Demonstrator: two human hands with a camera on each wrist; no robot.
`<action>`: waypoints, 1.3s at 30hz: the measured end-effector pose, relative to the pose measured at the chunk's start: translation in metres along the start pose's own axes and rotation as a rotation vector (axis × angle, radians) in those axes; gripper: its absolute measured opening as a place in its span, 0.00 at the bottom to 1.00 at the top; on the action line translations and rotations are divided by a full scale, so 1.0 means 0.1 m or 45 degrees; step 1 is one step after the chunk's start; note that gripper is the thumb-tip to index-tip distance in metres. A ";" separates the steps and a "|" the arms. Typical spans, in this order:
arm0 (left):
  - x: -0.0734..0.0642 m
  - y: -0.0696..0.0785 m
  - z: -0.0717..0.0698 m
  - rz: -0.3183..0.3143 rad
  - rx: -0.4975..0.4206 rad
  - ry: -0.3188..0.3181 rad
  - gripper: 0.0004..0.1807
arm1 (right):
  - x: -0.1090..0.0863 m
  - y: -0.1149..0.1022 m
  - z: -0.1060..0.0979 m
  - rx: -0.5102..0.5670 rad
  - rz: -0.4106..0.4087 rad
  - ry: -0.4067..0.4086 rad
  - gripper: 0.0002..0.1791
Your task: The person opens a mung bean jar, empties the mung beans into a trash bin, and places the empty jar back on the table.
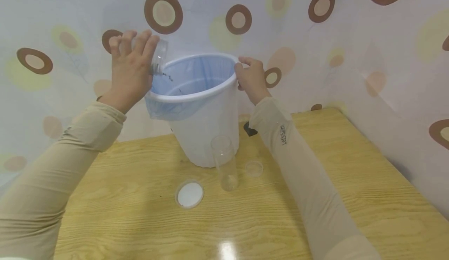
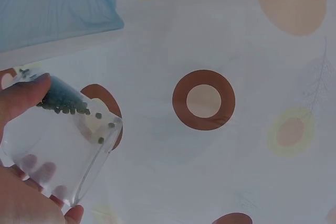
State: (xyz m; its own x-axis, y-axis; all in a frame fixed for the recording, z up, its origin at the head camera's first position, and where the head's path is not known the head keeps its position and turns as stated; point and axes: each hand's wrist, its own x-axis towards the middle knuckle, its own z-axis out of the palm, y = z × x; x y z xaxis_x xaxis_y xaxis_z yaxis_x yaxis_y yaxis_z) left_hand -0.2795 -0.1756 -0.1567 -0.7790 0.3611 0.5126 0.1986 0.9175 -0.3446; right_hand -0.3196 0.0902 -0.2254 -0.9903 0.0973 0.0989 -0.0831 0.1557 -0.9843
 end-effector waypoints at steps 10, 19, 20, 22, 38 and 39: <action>-0.01 0.00 -0.01 0.032 0.043 -0.022 0.44 | -0.01 0.01 0.00 0.047 -0.078 -0.006 0.26; -0.02 0.00 0.03 0.122 0.050 0.095 0.43 | -0.01 0.02 0.02 0.048 -0.065 -0.008 0.26; -0.02 0.00 0.03 0.127 0.057 0.101 0.43 | 0.00 0.01 0.02 0.049 -0.061 -0.008 0.26; -0.02 -0.01 0.03 0.133 0.076 0.100 0.43 | 0.01 0.01 0.02 0.050 -0.058 -0.009 0.26; -0.04 -0.03 0.10 0.357 0.174 0.220 0.30 | 0.04 0.02 0.02 0.034 -0.057 -0.014 0.26; -0.04 -0.03 0.10 0.369 0.181 0.211 0.31 | 0.04 0.02 0.02 0.032 -0.055 -0.013 0.26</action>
State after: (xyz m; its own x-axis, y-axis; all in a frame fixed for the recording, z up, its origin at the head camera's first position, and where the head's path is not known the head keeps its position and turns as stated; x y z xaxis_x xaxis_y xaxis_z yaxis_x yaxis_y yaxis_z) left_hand -0.2829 -0.1820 -0.1658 -0.5930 0.6356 0.4942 0.3033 0.7449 -0.5942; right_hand -0.3236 0.0891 -0.2275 -0.9869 0.0808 0.1400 -0.1283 0.1351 -0.9825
